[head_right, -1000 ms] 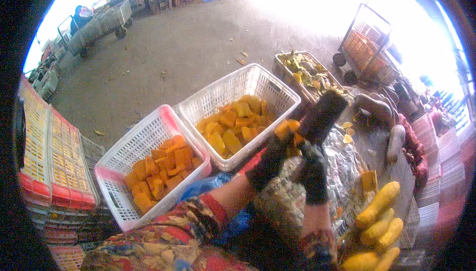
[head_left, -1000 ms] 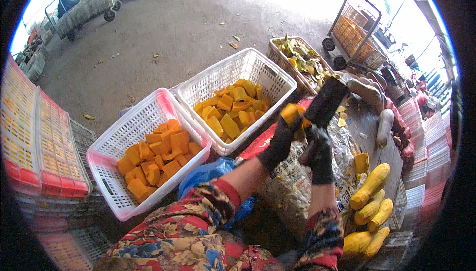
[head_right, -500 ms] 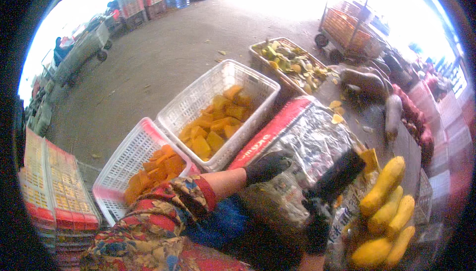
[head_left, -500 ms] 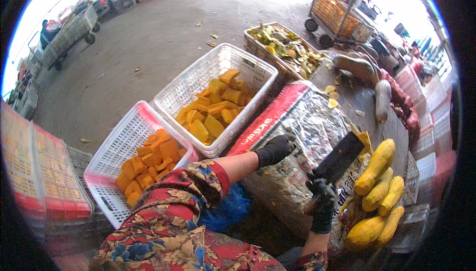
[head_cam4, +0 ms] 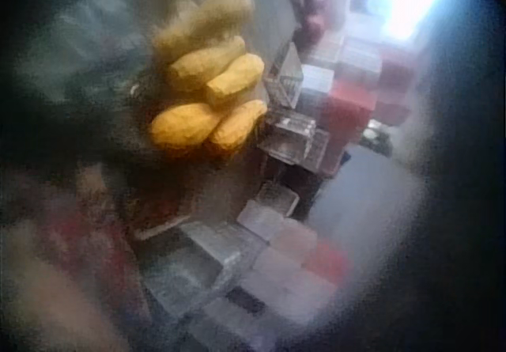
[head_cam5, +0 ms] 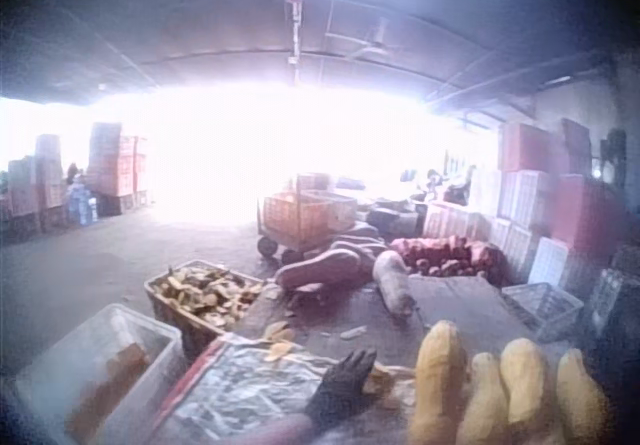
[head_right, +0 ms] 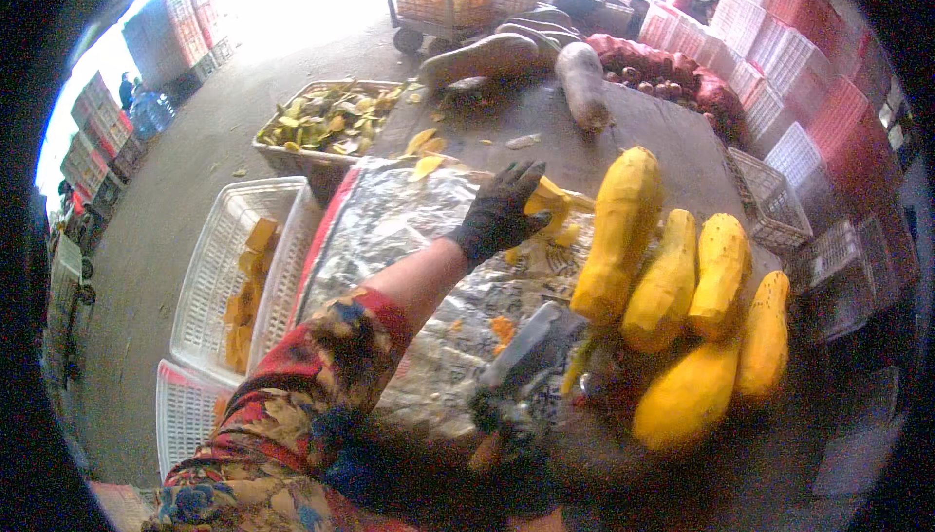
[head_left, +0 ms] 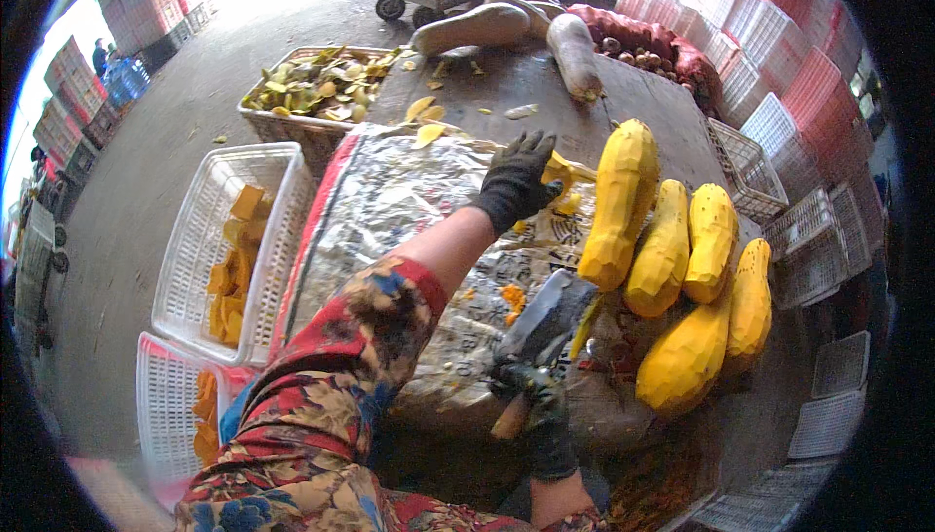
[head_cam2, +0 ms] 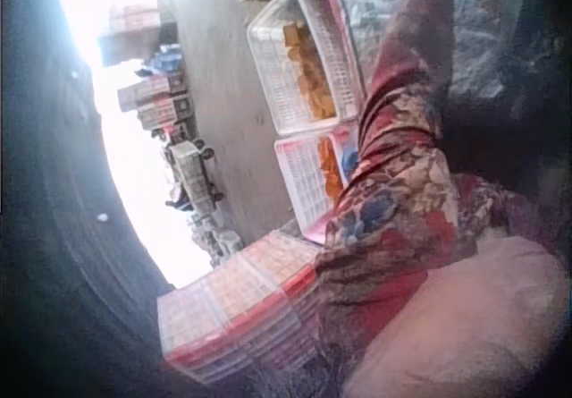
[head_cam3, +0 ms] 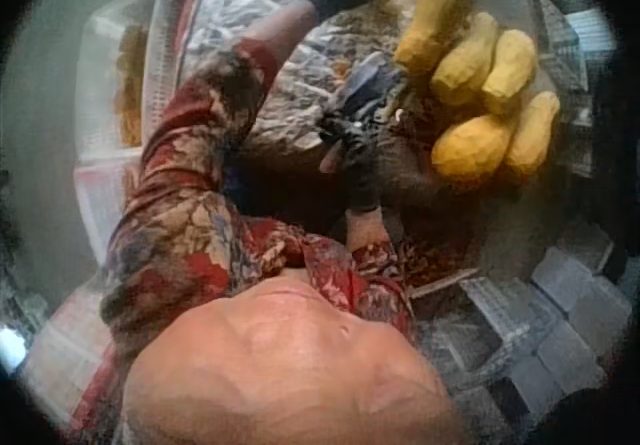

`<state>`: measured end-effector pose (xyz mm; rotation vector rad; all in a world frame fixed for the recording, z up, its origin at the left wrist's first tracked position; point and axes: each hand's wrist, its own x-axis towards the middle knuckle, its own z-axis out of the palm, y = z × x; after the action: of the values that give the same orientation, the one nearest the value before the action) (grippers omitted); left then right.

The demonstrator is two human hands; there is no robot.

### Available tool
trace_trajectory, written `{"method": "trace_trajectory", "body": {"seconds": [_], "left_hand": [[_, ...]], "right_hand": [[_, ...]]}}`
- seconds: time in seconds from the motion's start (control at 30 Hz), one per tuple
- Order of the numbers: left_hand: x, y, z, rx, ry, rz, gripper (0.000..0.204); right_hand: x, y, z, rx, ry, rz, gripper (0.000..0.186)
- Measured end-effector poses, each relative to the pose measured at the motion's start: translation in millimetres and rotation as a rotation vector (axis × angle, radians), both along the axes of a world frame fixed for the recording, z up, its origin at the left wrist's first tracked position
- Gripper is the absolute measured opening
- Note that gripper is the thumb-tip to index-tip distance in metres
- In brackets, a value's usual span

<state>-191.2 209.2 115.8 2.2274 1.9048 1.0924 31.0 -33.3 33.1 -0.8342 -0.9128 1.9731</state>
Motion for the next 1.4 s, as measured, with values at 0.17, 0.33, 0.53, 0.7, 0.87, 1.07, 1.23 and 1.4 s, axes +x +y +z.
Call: {"method": "trace_trajectory", "body": {"seconds": [0.17,0.33,0.53,0.7,0.87,1.07,1.23,1.4], "left_hand": [[28.6,70.1,13.7,-0.321,0.646,-0.181,0.089],[18.3,77.4,4.7,-0.407,0.514,-0.117,0.096],[-51.0,16.4,-5.0,-0.463,0.222,0.141,0.089],[-104.2,-89.3,-40.7,-0.111,-0.645,0.192,0.087],[-82.0,-232.9,-54.6,0.083,-0.672,0.228,0.092],[-73.2,-318.8,-54.9,-0.183,-0.869,0.132,0.092],[-76.2,-320.5,-64.4,0.039,-1.322,0.134,0.051],[-75.2,-312.0,-70.4,0.111,-1.234,0.296,0.041]], "right_hand": [[17.2,-11.4,34.7,0.135,-0.189,0.008,0.057],[18.8,-7.1,59.3,0.155,-0.151,-0.025,0.056],[19.2,2.3,54.8,0.239,-0.32,0.06,0.049],[13.5,-14.2,72.1,0.312,-0.297,0.066,0.047],[-8.5,-34.7,98.6,0.288,-0.257,0.285,0.06],[-45.6,-48.8,113.4,0.247,-0.531,0.228,0.036],[-66.8,-47.8,144.1,0.669,-0.814,0.361,0.028],[-102.0,-33.2,156.3,0.683,-0.907,0.506,0.026]]}}
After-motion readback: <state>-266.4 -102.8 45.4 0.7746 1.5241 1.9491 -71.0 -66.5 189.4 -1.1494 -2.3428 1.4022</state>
